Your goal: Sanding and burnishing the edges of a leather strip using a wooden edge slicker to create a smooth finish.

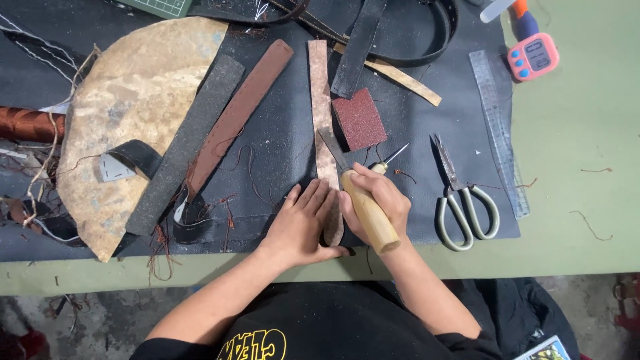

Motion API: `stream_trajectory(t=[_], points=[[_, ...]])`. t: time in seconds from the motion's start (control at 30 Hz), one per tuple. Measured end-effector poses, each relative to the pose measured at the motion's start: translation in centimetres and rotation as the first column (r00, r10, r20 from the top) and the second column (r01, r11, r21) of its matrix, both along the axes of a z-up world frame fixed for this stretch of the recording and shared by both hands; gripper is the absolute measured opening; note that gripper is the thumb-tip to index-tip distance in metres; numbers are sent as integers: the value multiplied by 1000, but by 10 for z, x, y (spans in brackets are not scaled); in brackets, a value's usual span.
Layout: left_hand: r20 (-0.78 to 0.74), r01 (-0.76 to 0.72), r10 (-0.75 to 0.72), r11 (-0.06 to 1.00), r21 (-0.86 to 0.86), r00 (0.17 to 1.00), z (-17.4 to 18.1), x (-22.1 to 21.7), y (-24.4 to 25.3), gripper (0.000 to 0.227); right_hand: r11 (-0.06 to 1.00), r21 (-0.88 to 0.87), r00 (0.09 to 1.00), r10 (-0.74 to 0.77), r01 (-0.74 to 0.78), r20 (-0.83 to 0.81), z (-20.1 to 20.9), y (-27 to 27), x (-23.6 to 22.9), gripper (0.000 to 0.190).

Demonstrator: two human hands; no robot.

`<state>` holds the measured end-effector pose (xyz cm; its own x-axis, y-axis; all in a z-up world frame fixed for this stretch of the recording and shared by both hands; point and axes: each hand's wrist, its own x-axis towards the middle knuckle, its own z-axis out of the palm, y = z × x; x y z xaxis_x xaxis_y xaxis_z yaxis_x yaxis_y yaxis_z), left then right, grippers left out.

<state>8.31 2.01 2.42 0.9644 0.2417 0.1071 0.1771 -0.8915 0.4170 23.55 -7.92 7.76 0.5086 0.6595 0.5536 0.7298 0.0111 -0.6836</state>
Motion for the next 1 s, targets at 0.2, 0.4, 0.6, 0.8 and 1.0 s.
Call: stream_trajectory(t=[0.2, 0.4, 0.6, 0.8, 1.0], points=[[-154, -11, 5, 999, -36, 988, 15, 6, -2, 120, 999, 41, 998, -4, 2, 56, -18, 46, 21, 32], [-156, -10, 4, 999, -35, 988, 19, 5, -2, 118, 1000, 10, 999, 3, -3, 45, -4, 40, 19, 30], [-54, -12, 10, 999, -32, 999, -4, 2, -2, 122, 1000, -23, 1000, -6, 6, -15, 4, -14, -7, 27], [-92, -10, 12, 1000, 22, 996, 6, 4, -3, 118, 998, 60, 998, -2, -2, 58, -14, 30, 10, 27], [-202, 7, 4, 999, 53, 979, 18, 5, -3, 120, 999, 40, 1000, 4, -4, 13, -7, 32, 15, 27]])
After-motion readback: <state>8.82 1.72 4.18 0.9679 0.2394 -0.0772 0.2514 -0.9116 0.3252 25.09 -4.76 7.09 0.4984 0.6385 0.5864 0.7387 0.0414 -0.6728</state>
